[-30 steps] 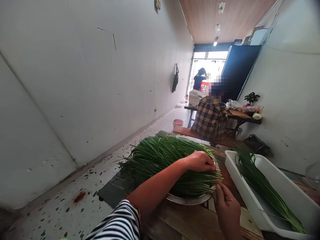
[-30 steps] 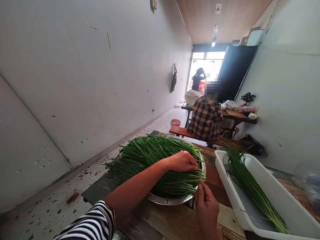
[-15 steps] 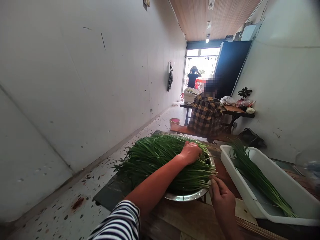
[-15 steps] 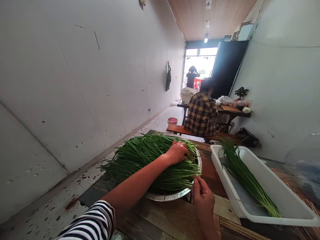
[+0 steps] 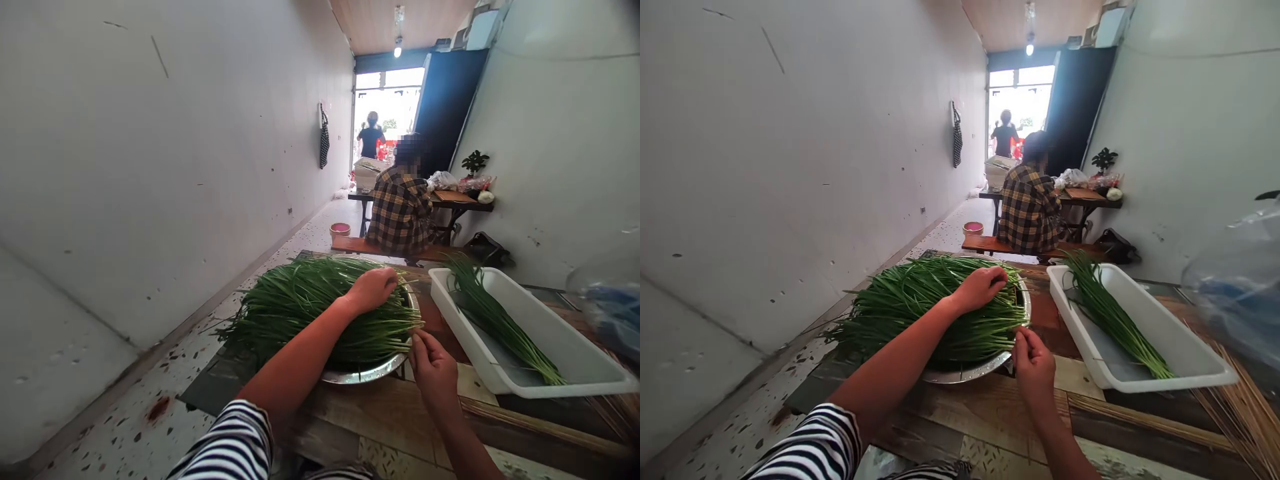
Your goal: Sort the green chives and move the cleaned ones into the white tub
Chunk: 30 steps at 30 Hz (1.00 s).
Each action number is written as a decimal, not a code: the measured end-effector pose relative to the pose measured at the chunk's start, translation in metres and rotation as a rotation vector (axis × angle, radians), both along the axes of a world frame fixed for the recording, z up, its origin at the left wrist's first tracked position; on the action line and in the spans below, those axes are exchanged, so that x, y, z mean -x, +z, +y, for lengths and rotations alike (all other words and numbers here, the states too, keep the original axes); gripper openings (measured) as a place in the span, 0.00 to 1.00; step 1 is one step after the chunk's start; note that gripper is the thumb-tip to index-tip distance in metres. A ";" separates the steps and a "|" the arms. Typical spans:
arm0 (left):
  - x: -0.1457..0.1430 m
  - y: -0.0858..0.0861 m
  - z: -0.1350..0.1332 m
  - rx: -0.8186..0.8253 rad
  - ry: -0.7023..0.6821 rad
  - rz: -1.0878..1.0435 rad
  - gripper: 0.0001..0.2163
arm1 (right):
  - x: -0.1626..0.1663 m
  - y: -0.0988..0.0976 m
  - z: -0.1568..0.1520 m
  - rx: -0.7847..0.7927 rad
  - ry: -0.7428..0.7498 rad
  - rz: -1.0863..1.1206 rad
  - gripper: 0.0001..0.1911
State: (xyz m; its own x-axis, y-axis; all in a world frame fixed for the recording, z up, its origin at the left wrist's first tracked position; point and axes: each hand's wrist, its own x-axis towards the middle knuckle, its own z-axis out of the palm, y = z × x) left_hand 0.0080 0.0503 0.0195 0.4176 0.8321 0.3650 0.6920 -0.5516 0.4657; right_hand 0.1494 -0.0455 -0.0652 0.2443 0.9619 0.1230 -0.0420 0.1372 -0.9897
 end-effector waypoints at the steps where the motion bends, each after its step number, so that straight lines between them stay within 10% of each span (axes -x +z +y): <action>1: 0.000 -0.002 0.001 0.034 -0.014 -0.064 0.08 | 0.000 -0.002 0.001 0.003 0.016 0.014 0.23; 30: -0.002 -0.030 0.015 0.287 -0.127 -0.393 0.13 | -0.004 -0.014 0.001 0.029 0.096 0.083 0.21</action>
State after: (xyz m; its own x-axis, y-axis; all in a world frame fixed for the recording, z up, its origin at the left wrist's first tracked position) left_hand 0.0096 0.0655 -0.0104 0.3986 0.8737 0.2788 0.3697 -0.4313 0.8230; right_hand 0.1537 -0.0443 -0.0791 0.1593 0.9842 0.0778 -0.1354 0.0998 -0.9858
